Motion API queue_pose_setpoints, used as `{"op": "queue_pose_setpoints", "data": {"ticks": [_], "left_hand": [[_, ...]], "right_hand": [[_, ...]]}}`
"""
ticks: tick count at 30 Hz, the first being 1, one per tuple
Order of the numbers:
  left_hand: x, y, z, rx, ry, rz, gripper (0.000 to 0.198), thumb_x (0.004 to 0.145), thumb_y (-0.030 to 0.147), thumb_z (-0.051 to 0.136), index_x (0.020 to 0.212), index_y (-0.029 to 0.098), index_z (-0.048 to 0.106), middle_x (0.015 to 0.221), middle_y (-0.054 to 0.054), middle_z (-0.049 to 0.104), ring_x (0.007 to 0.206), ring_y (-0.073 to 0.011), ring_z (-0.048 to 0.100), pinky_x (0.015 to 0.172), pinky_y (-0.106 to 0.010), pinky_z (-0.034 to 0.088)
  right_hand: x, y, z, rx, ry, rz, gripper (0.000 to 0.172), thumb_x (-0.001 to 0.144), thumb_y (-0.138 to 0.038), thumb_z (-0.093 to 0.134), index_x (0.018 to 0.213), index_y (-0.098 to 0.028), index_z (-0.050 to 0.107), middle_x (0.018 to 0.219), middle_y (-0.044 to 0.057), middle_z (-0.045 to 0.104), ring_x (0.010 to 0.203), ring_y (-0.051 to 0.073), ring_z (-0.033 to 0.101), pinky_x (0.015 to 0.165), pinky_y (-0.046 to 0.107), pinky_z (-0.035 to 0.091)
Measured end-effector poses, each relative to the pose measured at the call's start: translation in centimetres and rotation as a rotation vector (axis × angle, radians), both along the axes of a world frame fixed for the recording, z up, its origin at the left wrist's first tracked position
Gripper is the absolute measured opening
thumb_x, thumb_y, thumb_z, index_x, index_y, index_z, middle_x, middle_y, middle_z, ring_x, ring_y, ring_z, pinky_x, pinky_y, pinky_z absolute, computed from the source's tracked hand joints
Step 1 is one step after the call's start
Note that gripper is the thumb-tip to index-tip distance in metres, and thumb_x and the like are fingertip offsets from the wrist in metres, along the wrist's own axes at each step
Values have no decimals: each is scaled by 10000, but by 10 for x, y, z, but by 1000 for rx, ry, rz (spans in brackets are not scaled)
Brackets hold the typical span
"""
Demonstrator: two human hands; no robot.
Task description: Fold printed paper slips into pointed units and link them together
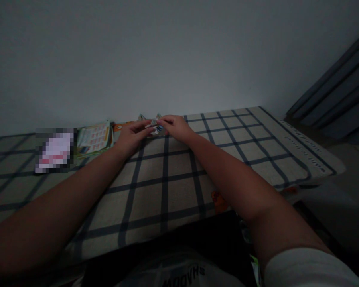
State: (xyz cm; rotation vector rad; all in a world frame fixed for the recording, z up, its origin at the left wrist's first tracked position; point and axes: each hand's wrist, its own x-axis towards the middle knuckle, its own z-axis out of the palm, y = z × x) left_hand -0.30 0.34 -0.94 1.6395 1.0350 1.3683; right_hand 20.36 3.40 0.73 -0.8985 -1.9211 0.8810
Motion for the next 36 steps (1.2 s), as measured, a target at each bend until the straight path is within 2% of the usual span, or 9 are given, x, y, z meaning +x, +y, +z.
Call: {"op": "queue_pose_setpoints", "data": {"ticks": [6,12,16,21,25,30,33,36], "left_hand": [[0,1,-1,51,113,82,414,842,544,818,1086,210,849,1113,-94,832,1040,-283,750,930,-422,612],[1,4,-3,46,82,90,531,856,530,806,1281,216,763,1091,-99,810,981,-240,756,864,-368,614],[-1,5,-2,45,86,125,469,812,553,830,1102,186,818,974,-96,812,895,-234,753,803,-342,604],[-1,1,2,112,155,156,300,813,437,818,997,203,862,967,-79,825,874,-218,736,804,-329,591],[2,-4,7,144,174,168,211,818,381,795,928,217,867,955,-67,825,874,-216,729,783,-318,591],[3,-5,9,123,183,187,182,826,373,786,875,211,853,884,-51,814,791,-196,710,771,-318,593],[2,-2,6,102,164,169,251,835,430,790,887,191,847,828,-48,798,734,-181,697,769,-320,592],[1,1,2,77,120,161,348,817,487,815,971,177,851,902,-71,818,791,-201,724,811,-342,608]], "right_hand": [[-2,-2,4,-24,29,-31,252,1016,-391,641,906,-176,714,725,-7,648,627,124,566,658,252,466],[-2,0,3,-63,71,-63,308,1028,-461,651,933,-176,720,693,-7,607,632,128,574,626,242,459],[-1,0,3,-79,89,-45,278,1013,-430,679,953,-166,745,727,2,636,635,123,579,631,242,476],[-3,1,2,-132,156,-6,214,989,-380,701,1063,-184,747,840,11,705,618,100,578,613,224,497],[-2,0,3,-138,128,13,225,975,-405,714,962,-181,730,755,3,678,617,109,578,610,222,508],[-1,-2,5,-93,78,-1,251,983,-383,691,867,-164,728,761,16,689,635,125,596,627,241,518],[-2,0,2,-109,100,-9,235,983,-384,692,955,-159,753,817,28,716,631,117,599,623,239,527],[-3,5,-3,-127,179,1,335,972,-401,717,1230,-188,732,908,28,737,623,99,598,600,221,529]]}}
